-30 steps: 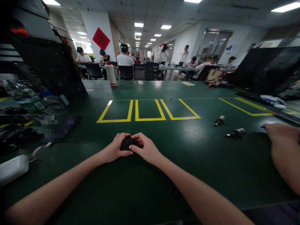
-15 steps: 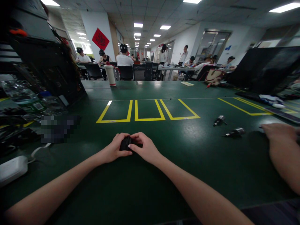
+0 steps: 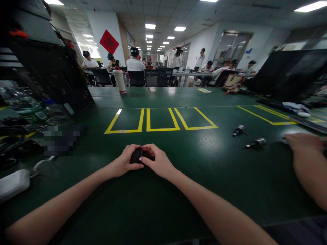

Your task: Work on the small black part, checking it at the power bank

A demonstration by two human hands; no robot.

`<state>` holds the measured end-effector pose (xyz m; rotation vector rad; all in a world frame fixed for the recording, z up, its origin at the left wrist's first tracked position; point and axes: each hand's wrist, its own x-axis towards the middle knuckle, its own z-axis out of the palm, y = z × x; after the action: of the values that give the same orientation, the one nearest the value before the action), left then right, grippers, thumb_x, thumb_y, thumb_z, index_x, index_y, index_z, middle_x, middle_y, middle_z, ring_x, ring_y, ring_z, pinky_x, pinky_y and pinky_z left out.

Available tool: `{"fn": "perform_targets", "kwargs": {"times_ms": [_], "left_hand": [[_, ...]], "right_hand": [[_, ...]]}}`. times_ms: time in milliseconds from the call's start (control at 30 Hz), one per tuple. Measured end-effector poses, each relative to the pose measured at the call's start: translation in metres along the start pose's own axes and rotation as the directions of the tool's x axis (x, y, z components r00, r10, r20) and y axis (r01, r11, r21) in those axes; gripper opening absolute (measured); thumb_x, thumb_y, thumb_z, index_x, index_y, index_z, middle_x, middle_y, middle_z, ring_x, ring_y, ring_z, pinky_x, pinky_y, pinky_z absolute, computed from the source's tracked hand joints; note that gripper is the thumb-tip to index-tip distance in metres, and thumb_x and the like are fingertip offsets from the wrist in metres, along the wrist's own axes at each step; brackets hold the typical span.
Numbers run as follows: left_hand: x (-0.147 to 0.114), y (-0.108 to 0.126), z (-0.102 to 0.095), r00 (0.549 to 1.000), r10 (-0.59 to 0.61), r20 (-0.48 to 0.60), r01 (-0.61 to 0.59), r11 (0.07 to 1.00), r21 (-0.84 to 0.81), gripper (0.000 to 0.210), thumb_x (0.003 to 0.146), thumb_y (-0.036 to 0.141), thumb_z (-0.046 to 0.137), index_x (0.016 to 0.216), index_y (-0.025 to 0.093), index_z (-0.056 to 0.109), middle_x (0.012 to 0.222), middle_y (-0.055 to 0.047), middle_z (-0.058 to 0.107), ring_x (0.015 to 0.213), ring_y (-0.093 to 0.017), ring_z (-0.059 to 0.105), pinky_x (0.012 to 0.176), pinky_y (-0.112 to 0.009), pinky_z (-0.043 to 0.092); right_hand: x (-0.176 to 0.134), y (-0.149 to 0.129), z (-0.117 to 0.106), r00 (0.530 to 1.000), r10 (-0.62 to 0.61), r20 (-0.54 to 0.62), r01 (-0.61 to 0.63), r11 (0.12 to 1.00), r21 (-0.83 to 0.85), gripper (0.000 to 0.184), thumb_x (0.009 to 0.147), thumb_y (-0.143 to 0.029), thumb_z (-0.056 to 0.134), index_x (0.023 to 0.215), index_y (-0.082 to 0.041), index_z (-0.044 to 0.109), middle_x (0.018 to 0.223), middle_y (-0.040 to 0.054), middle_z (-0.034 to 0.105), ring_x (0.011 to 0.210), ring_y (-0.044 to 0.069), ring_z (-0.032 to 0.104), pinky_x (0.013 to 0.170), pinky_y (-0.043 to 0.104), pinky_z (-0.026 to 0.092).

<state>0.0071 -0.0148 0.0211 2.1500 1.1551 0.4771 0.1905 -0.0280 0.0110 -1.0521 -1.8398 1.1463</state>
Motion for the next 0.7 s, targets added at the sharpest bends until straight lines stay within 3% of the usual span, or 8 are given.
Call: {"fn": "perform_targets", "kwargs": {"times_ms": [200,333,533,700], "left_hand": [[-0.0012,0.0007,0.0012,1.000,-0.001,-0.008,0.001,1.000,-0.004,0.050,0.073,0.042,0.059,0.114,0.020,0.040,0.110,-0.008,0.044,0.099,-0.024,0.044,0.083,-0.039,0.041],[-0.0020,0.0010,0.0013,1.000,0.006,-0.018,-0.007,1.000,-0.015,0.049,0.073,0.042,0.059,0.114,0.020,0.040,0.110,-0.007,0.044,0.099,-0.024,0.044,0.083,-0.039,0.041],[-0.0015,0.0011,0.0013,1.000,0.008,-0.022,-0.008,1.000,-0.011,0.050,0.073,0.041,0.060,0.114,0.020,0.040,0.109,-0.008,0.045,0.098,-0.024,0.045,0.082,-0.039,0.041],[-0.0022,-0.0005,0.0016,1.000,0.003,-0.024,-0.003,1.000,-0.005,0.051,0.073,0.041,0.059,0.115,0.019,0.039,0.111,-0.008,0.045,0.099,-0.025,0.045,0.082,-0.039,0.041]], "right_hand": [[-0.0014,-0.0002,-0.0034,0.998,-0.019,0.052,0.020,1.000,-0.009,0.023,0.079,-0.024,0.054,0.102,-0.020,0.052,0.104,0.0033,0.053,0.098,0.016,0.054,0.090,0.038,0.045],[-0.0026,-0.0031,-0.0016,0.998,-0.049,0.027,0.049,0.999,0.014,0.016,0.081,-0.022,0.051,0.097,-0.022,0.053,0.100,0.0015,0.053,0.097,0.015,0.054,0.088,0.036,0.046],[0.0007,0.0009,-0.0018,0.999,0.021,0.025,-0.021,1.000,-0.023,0.028,0.080,-0.026,0.053,0.107,-0.020,0.049,0.104,0.0047,0.055,0.098,0.017,0.055,0.088,0.039,0.045],[-0.0026,-0.0020,-0.0060,0.993,-0.057,0.101,0.054,0.998,0.030,0.027,0.078,-0.020,0.055,0.105,-0.021,0.050,0.106,0.0027,0.053,0.102,0.015,0.053,0.092,0.036,0.043]]}}
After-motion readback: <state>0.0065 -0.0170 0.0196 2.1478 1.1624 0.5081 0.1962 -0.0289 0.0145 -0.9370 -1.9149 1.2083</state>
